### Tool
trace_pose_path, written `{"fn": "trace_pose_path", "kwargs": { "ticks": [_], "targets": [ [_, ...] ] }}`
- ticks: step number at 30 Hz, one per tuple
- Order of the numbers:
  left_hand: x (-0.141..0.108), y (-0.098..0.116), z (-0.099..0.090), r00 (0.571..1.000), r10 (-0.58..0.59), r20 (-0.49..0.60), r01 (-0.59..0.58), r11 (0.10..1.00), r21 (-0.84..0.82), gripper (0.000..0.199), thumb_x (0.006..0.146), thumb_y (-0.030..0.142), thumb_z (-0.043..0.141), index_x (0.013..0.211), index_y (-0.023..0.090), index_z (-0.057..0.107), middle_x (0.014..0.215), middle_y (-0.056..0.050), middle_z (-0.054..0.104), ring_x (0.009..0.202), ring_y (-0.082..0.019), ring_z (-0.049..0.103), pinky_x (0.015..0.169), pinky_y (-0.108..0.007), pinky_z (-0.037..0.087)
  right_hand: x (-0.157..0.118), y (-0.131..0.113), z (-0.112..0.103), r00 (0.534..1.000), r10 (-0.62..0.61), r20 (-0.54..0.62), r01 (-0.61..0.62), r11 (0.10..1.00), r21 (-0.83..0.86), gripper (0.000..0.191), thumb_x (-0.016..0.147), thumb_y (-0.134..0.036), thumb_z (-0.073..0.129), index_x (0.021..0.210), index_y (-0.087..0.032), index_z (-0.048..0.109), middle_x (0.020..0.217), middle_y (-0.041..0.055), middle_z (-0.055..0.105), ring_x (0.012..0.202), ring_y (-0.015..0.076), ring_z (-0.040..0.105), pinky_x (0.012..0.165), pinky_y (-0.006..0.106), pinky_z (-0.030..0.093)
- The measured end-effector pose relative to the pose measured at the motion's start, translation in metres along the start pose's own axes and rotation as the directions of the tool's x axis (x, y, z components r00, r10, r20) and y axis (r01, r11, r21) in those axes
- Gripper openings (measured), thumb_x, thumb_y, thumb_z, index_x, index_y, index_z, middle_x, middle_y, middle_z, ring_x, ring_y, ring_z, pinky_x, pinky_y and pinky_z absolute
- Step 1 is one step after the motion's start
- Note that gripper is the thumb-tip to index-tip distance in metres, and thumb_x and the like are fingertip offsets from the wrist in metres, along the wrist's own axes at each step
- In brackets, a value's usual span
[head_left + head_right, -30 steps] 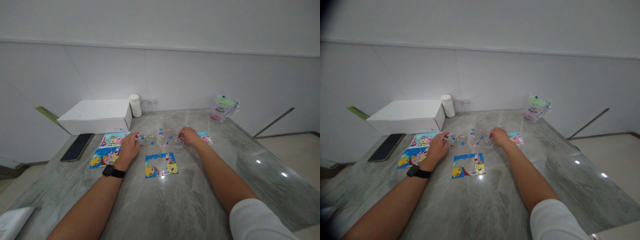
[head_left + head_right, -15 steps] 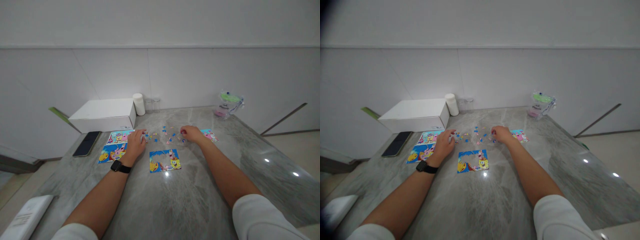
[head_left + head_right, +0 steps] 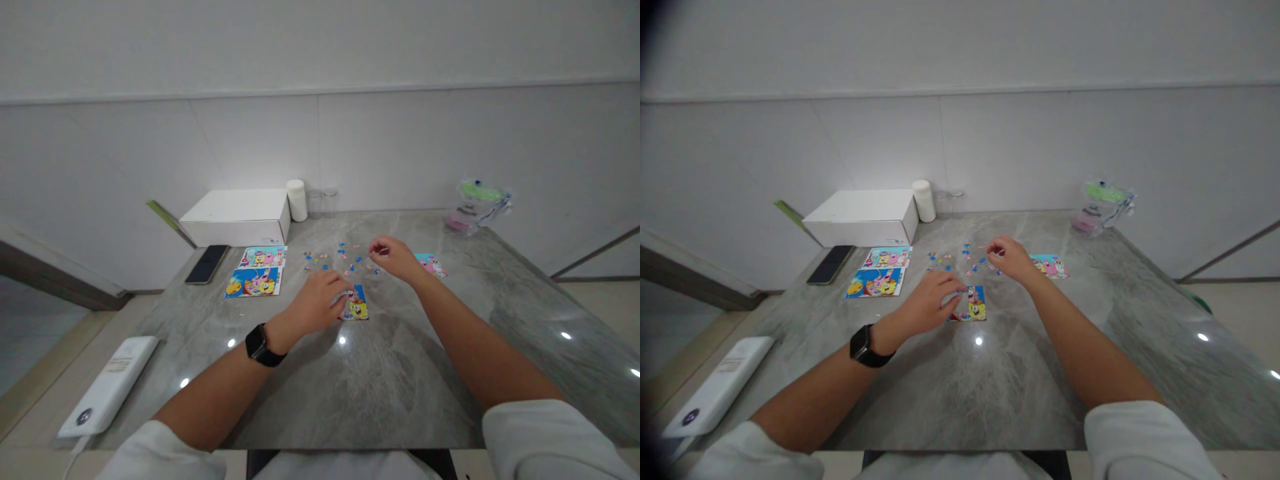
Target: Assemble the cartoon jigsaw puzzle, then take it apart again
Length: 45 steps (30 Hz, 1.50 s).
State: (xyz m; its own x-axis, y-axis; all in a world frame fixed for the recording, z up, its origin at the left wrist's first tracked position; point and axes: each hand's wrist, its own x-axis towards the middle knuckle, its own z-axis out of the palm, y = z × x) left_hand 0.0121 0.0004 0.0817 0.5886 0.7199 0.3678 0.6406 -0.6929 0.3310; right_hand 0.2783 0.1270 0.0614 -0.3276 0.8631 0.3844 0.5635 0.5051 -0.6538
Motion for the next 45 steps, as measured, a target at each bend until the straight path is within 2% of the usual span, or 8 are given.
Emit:
{"fn": "trace_pose_path", "kwargs": {
  "ticks": [4, 8, 11, 14, 20, 25, 35, 45],
  "targets": [
    [-0.015, 0.02, 0.03, 0.993, 0.03, 0.114, -0.042, 0.994, 0.105, 0.028, 0.1, 0.024, 0.058, 0.126, 0.023, 0.069, 0.118, -0.01, 0.07, 0.11, -0.027, 0.061, 0.095, -0.044, 0.047, -0.031, -0.004, 0.033, 0.999, 0.033, 0.015, -0.034, 0.998, 0.061, 0.009, 0.084, -0.03, 0.064, 0.086, -0.023, 0.068, 0.081, 0.0018, 0.069, 0.075, 0.0178, 0.063, 0.074, 0.031, 0.051],
    [-0.025, 0.016, 0.055, 0.997, 0.021, 0.075, -0.031, 0.99, 0.139, 0.028, 0.103, 0.028, 0.055, 0.127, 0.022, 0.067, 0.125, -0.012, 0.068, 0.114, -0.027, 0.059, 0.097, -0.045, 0.045, -0.053, -0.002, 0.059, 0.997, 0.068, -0.034, -0.063, 0.991, 0.119, 0.011, 0.086, -0.032, 0.062, 0.089, -0.023, 0.067, 0.081, 0.0019, 0.07, 0.074, 0.0182, 0.063, 0.073, 0.032, 0.051],
    [-0.028, 0.008, 0.062, 0.998, 0.016, 0.061, -0.024, 0.99, 0.136, 0.028, 0.103, 0.03, 0.056, 0.128, 0.022, 0.067, 0.125, -0.011, 0.068, 0.115, -0.027, 0.059, 0.097, -0.045, 0.044, -0.058, 0.002, 0.064, 0.997, 0.063, -0.039, -0.058, 0.992, 0.115, 0.012, 0.087, -0.033, 0.062, 0.091, -0.023, 0.068, 0.084, 0.0025, 0.071, 0.075, 0.0186, 0.064, 0.074, 0.032, 0.051],
    [-0.028, 0.004, 0.063, 0.999, -0.021, 0.047, 0.014, 0.988, 0.153, 0.031, 0.103, 0.031, 0.056, 0.131, 0.022, 0.066, 0.126, -0.012, 0.068, 0.114, -0.028, 0.058, 0.097, -0.046, 0.043, -0.058, 0.004, 0.063, 0.998, 0.064, -0.025, -0.061, 0.992, 0.11, 0.014, 0.088, -0.033, 0.062, 0.095, -0.023, 0.068, 0.086, 0.0025, 0.072, 0.077, 0.0188, 0.065, 0.074, 0.032, 0.051],
    [-0.027, 0.006, 0.06, 0.996, -0.025, 0.086, 0.012, 0.989, 0.151, 0.028, 0.103, 0.032, 0.056, 0.126, 0.022, 0.068, 0.123, -0.011, 0.067, 0.111, -0.027, 0.058, 0.095, -0.045, 0.043, -0.059, 0.004, 0.06, 0.991, 0.086, 0.105, -0.093, 0.994, 0.065, 0.015, 0.088, -0.035, 0.064, 0.093, -0.022, 0.07, 0.081, 0.0015, 0.071, 0.07, 0.0174, 0.062, 0.069, 0.03, 0.048],
    [-0.028, 0.008, 0.059, 0.995, -0.016, 0.102, 0.003, 0.992, 0.13, 0.027, 0.104, 0.036, 0.056, 0.122, 0.024, 0.071, 0.116, -0.01, 0.067, 0.108, -0.027, 0.057, 0.094, -0.046, 0.043, -0.058, -0.001, 0.055, 0.981, 0.019, 0.195, -0.024, 0.999, 0.024, 0.014, 0.087, -0.032, 0.064, 0.088, -0.021, 0.072, 0.084, 0.003, 0.072, 0.073, 0.0169, 0.062, 0.07, 0.029, 0.048],
    [-0.028, 0.009, 0.061, 0.991, -0.009, 0.131, -0.006, 0.993, 0.118, 0.029, 0.104, 0.037, 0.054, 0.12, 0.023, 0.075, 0.113, -0.011, 0.066, 0.108, -0.028, 0.056, 0.096, -0.046, 0.042, -0.054, -0.009, 0.042, 0.914, 0.102, 0.392, -0.114, 0.993, 0.008, 0.012, 0.086, -0.026, 0.067, 0.089, -0.022, 0.077, 0.077, 0.0, 0.074, 0.071, 0.0157, 0.064, 0.067, 0.026, 0.046],
    [-0.027, 0.011, 0.06, 0.989, -0.009, 0.147, -0.009, 0.993, 0.119, 0.03, 0.105, 0.035, 0.053, 0.118, 0.023, 0.078, 0.111, -0.011, 0.068, 0.106, -0.027, 0.057, 0.096, -0.048, 0.043, -0.055, -0.009, 0.047, 0.903, 0.134, 0.409, -0.15, 0.989, 0.007, 0.009, 0.086, -0.025, 0.07, 0.088, -0.021, 0.078, 0.077, -0.0001, 0.076, 0.069, 0.0145, 0.066, 0.066, 0.025, 0.047]
  ]
}}
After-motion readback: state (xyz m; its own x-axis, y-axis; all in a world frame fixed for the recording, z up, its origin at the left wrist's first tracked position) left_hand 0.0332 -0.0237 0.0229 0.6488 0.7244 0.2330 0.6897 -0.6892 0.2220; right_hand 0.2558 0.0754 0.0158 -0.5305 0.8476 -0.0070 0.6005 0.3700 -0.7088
